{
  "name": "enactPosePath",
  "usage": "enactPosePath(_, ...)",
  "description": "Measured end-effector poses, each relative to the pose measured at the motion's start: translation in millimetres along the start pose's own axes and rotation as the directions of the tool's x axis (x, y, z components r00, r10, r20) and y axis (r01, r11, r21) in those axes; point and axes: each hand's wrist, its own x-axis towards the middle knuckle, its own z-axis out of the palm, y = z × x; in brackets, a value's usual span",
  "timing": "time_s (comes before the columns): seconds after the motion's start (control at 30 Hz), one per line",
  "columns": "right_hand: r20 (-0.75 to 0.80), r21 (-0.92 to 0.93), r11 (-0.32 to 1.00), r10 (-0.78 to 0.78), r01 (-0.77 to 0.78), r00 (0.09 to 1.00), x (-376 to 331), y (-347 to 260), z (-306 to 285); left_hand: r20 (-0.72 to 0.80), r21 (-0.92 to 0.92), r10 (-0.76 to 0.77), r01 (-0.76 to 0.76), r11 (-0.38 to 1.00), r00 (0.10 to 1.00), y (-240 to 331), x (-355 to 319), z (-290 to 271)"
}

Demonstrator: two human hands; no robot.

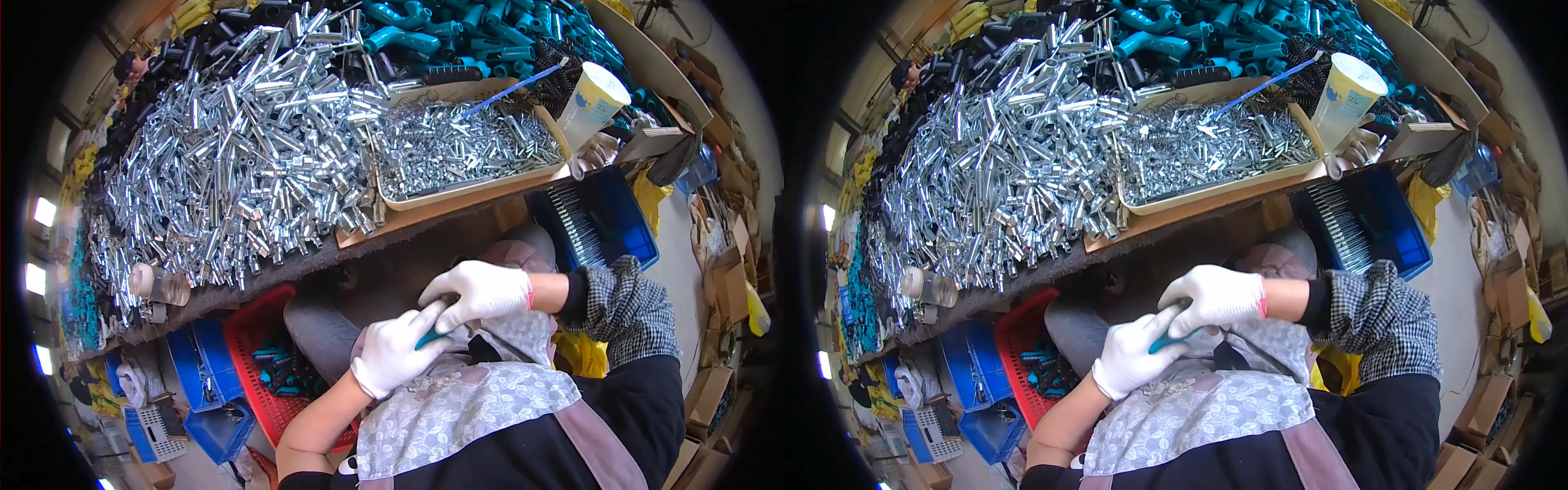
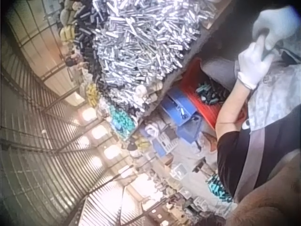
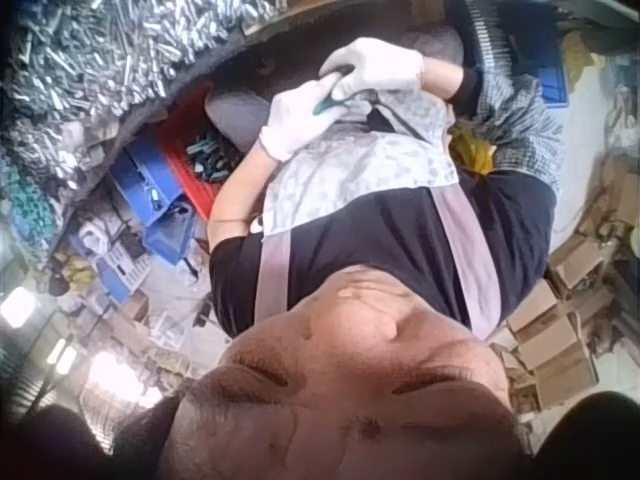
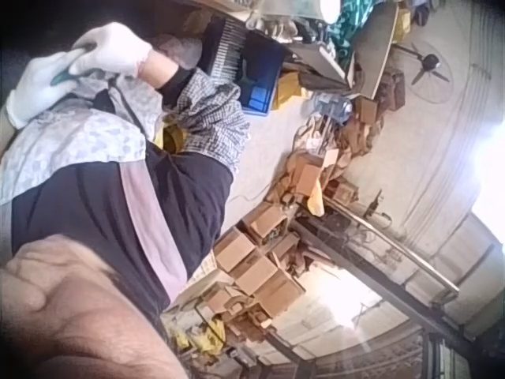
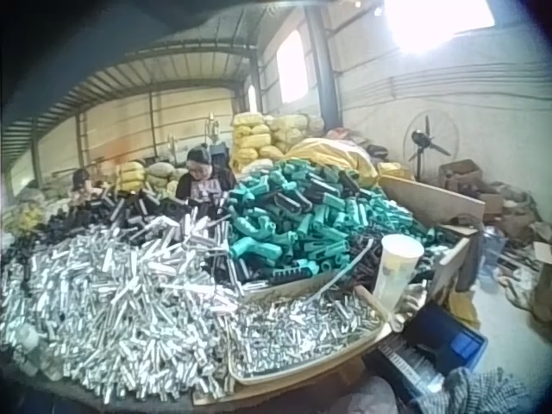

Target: Assembling metal tubes and springs into plastic handles at a workbench.

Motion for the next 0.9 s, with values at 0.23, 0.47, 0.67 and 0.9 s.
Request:
enactPosePath(0.23,-0.443,-0.86,0.504,-0.669,-0.073,0.597,29,-6,-112,-0.081,0.053,-0.04,0.044,0.998,0.996,-5,9,-16)
enactPosePath(0.47,-0.611,-0.74,0.56,-0.327,-0.373,0.721,50,-9,-144,-0.064,0.074,-0.07,0.074,0.994,0.996,0,6,-18)
enactPosePath(0.67,-0.593,-0.787,0.521,-0.493,-0.33,0.637,47,-16,-134,-0.076,0.091,-0.052,0.059,0.994,0.996,-2,4,-16)
enactPosePath(0.9,-0.044,-0.598,0.732,-0.437,0.327,0.898,4,-42,-39,-0.102,0.219,-0.036,0.058,0.974,0.994,-9,-6,-16)
